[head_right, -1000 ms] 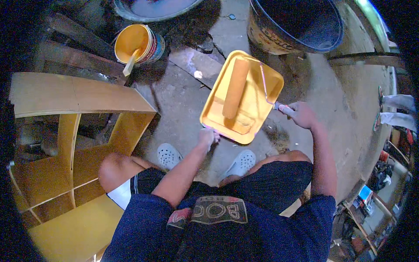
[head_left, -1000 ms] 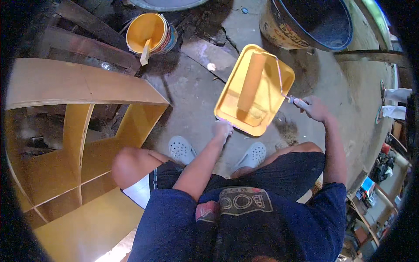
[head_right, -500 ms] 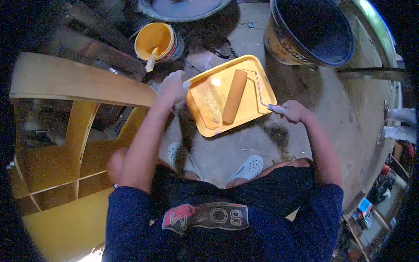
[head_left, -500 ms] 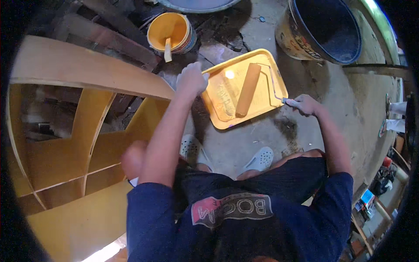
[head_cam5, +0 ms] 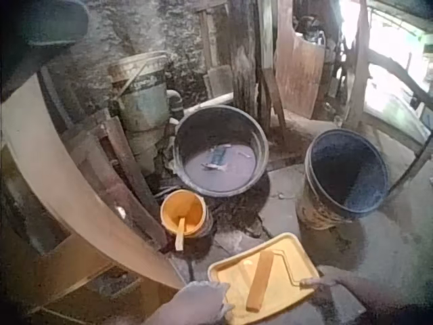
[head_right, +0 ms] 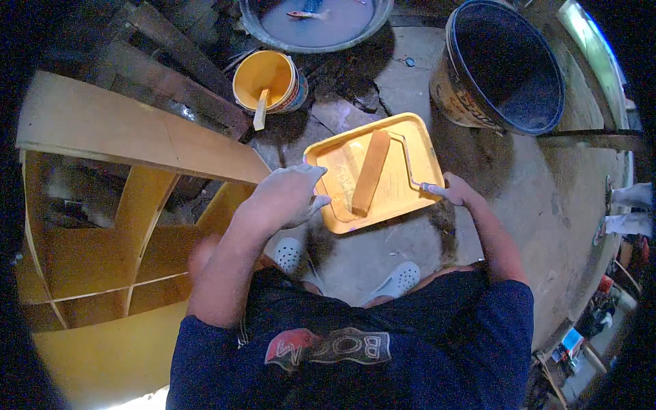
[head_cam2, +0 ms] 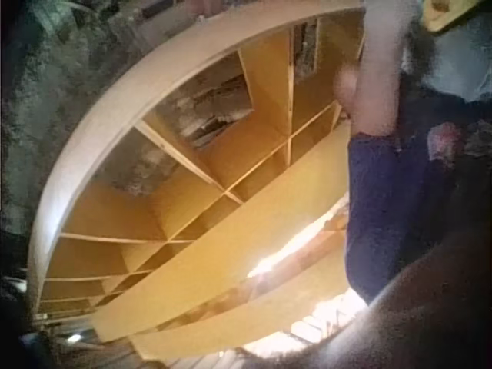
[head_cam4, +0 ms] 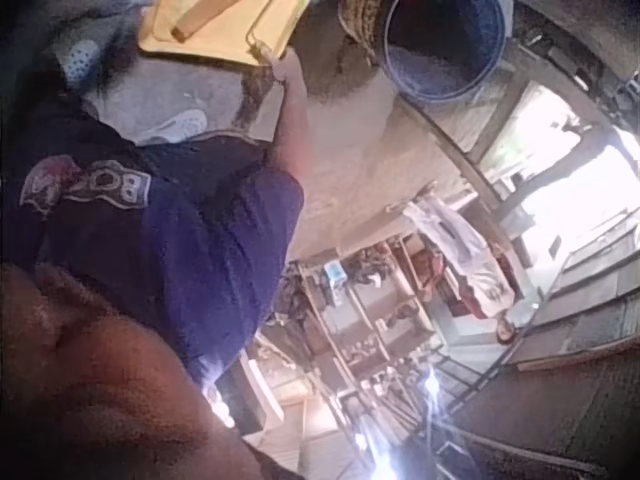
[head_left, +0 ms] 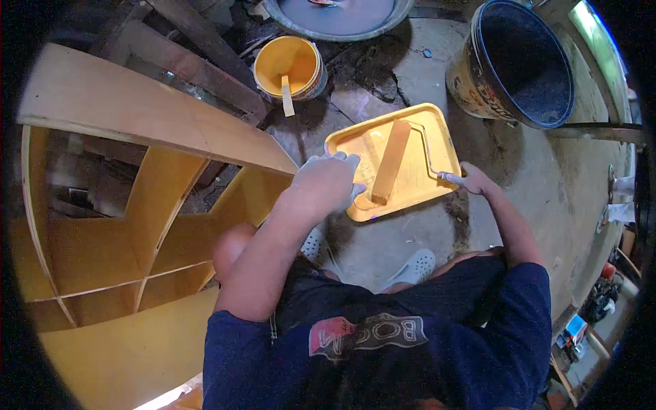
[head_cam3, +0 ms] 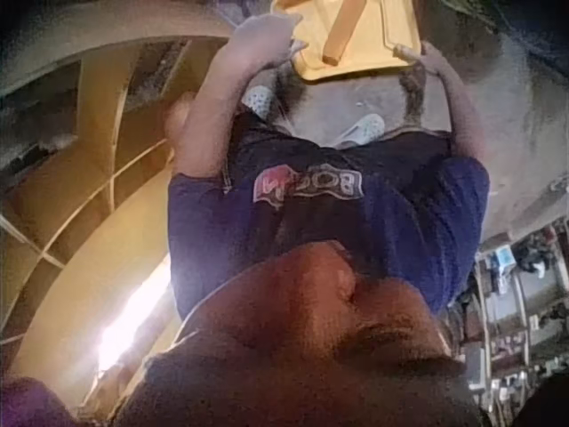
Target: The person stirs yellow paint in a bucket with a wooden stick and then pours it into a paint tray.
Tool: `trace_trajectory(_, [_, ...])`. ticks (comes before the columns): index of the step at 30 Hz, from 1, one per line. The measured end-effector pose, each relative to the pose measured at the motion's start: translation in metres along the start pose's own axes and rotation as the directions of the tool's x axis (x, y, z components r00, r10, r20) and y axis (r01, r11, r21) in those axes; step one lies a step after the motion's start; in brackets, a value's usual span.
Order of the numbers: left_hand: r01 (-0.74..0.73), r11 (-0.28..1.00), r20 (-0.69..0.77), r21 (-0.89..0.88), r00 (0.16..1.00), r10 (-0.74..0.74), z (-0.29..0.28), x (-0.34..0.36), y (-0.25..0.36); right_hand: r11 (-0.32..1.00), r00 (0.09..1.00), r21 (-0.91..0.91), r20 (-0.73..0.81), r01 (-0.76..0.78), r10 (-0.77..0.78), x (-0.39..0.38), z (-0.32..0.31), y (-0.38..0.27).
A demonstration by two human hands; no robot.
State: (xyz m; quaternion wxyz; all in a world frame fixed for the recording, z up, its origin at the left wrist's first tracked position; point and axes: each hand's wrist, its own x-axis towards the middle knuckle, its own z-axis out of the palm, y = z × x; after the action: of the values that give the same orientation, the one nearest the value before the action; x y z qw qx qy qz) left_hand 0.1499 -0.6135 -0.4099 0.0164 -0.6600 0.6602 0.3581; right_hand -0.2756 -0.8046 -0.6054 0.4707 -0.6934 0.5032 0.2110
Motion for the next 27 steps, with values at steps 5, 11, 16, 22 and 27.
trace_trajectory(5, [-0.006, 1.0, 0.007, 0.026, 1.0, 0.005, -0.012, 0.0, -0.006, 0.968, 0.797, -0.109, 0.551, -0.227, 0.249, -0.02, 0.023, 0.033])
trace_trajectory(11, [-0.018, 1.0, 0.016, -0.001, 1.0, 0.018, -0.013, 0.002, -0.017, 0.966, 0.78, -0.196, 0.573, -0.169, 0.252, -0.009, 0.06, 0.074])
trace_trajectory(16, [-0.038, 0.999, -0.016, 0.003, 0.999, 0.038, -0.017, 0.001, -0.023, 0.925, 0.867, -0.364, 0.489, 0.107, 0.092, 0.008, 0.047, 0.064])
trace_trajectory(22, [-0.004, 1.0, 0.037, -0.019, 0.999, 0.004, -0.003, -0.005, -0.023, 0.852, 0.958, -0.495, -0.118, 0.172, -0.262, -0.008, 0.001, -0.139])
trace_trajectory(27, [0.044, 0.998, 0.078, 0.034, 0.996, -0.046, -0.005, -0.004, -0.039, 0.881, 0.761, -0.044, -0.486, 0.471, -0.43, 0.04, 0.034, -0.345])
